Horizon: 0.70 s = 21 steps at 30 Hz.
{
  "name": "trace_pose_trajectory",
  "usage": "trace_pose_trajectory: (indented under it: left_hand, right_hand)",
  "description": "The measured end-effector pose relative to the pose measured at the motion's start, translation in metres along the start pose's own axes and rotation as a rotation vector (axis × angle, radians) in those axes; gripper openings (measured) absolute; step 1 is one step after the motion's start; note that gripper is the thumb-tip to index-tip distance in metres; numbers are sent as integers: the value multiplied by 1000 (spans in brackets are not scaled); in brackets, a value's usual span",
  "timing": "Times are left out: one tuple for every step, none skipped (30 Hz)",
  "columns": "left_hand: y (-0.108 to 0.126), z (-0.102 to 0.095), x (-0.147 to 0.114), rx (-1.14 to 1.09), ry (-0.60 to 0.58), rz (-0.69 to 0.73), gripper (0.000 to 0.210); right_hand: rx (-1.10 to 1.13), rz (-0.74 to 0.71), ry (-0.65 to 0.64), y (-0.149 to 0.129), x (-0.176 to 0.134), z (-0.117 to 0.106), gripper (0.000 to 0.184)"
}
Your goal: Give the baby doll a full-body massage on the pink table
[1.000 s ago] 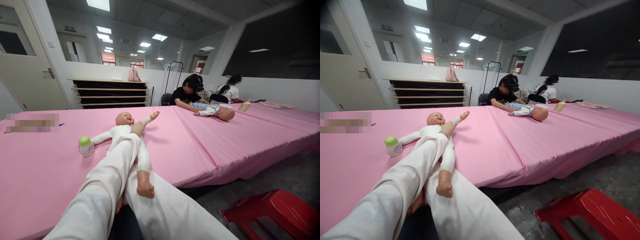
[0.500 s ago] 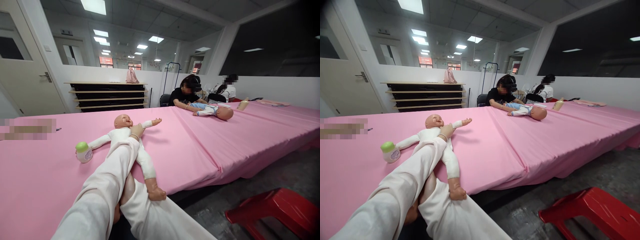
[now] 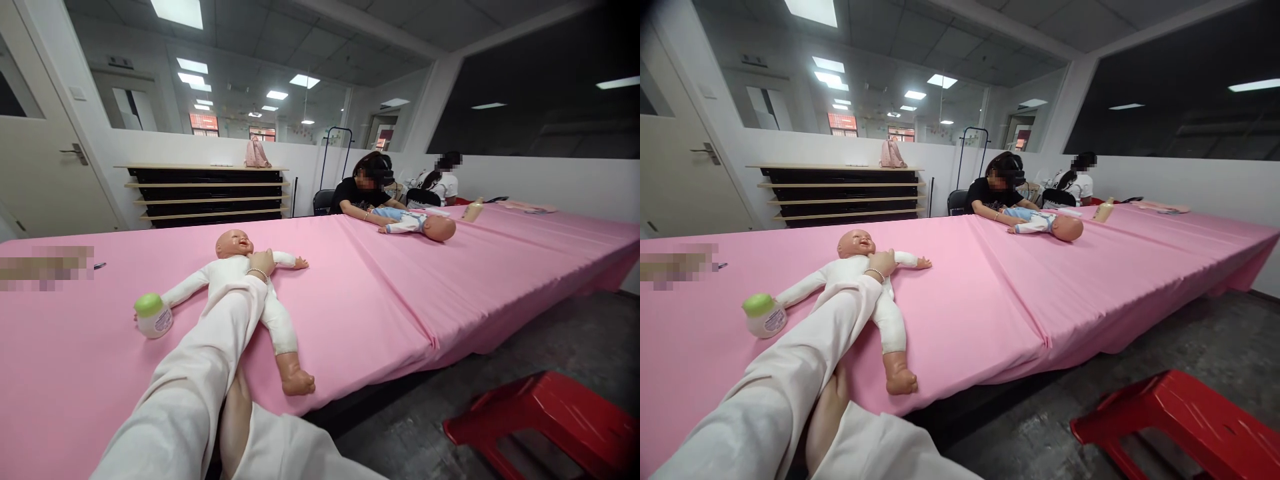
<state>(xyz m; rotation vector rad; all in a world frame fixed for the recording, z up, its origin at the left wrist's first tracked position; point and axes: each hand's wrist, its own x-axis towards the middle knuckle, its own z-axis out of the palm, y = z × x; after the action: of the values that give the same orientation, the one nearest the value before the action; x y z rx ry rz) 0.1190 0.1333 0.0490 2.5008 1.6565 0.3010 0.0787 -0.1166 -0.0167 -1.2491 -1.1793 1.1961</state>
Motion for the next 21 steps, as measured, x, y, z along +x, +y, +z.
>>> trace_pose_trajectory:
  left_hand:
    - [0,-1,5,15,-11,-20,36]
    - [0,-2,9,30,-25,-40,39]
    - [1,-2,11,41,-40,-54,45]
    - [1,-3,12,51,-55,-62,53]
    - [2,-3,10,57,-58,-55,61]
    - [2,-4,5,56,-45,-24,68]
    - [1,-4,-5,49,-17,19,70]
    - [-2,-4,-19,32,41,88,67]
    - [-6,-4,-37,6,102,164,60]
    - [-12,-3,-59,-28,168,197,53]
    - [-21,-1,-82,-63,222,206,49]
    - [-31,2,-106,-96,270,220,46]
    - [-42,5,-129,-134,310,244,44]
    - [-53,10,-149,-180,358,253,42]
    - [-65,15,-166,-219,390,255,41]
    - [-75,20,-179,-255,399,254,39]
    - [-85,25,-187,-295,401,237,37]
    - [-92,29,-193,-334,382,204,37]
    - [-98,33,-195,-367,359,167,38]
    - [-102,36,-195,-392,332,131,40]
    - [-105,39,-194,-405,303,109,42]
  right_hand:
    - [60,94,44,0,-4,2,39]
    - [125,168,64,0,-7,0,42]
    - [181,205,43,0,-10,-5,44]
    - [206,190,-36,-1,-12,-15,46]
    - [189,136,-152,-3,-15,-27,49]
    - [141,82,-298,-6,-18,-44,51]
    - [50,37,-453,-10,-20,-62,53]
    - [-52,32,-556,-14,-23,-83,54]
    - [-106,58,-619,-20,-25,-104,52]
    - [-113,86,-621,-25,-26,-126,51]
    - [-94,105,-601,-30,-25,-146,50]
    - [-24,135,-581,-34,-21,-165,51]
    - [11,165,-544,-37,-13,-181,51]
    - [7,163,-453,-39,-2,-193,49]
    - [2,121,-342,-40,13,-202,47]
    - [15,89,-218,-40,31,-207,44]
    - [23,67,-135,-39,51,-208,41]
    - [27,80,-100,-38,73,-205,38]
    - [41,136,-108,-37,94,-197,35]
    - [58,209,-126,-37,114,-186,34]
    - [74,280,-150,-38,132,-174,34]
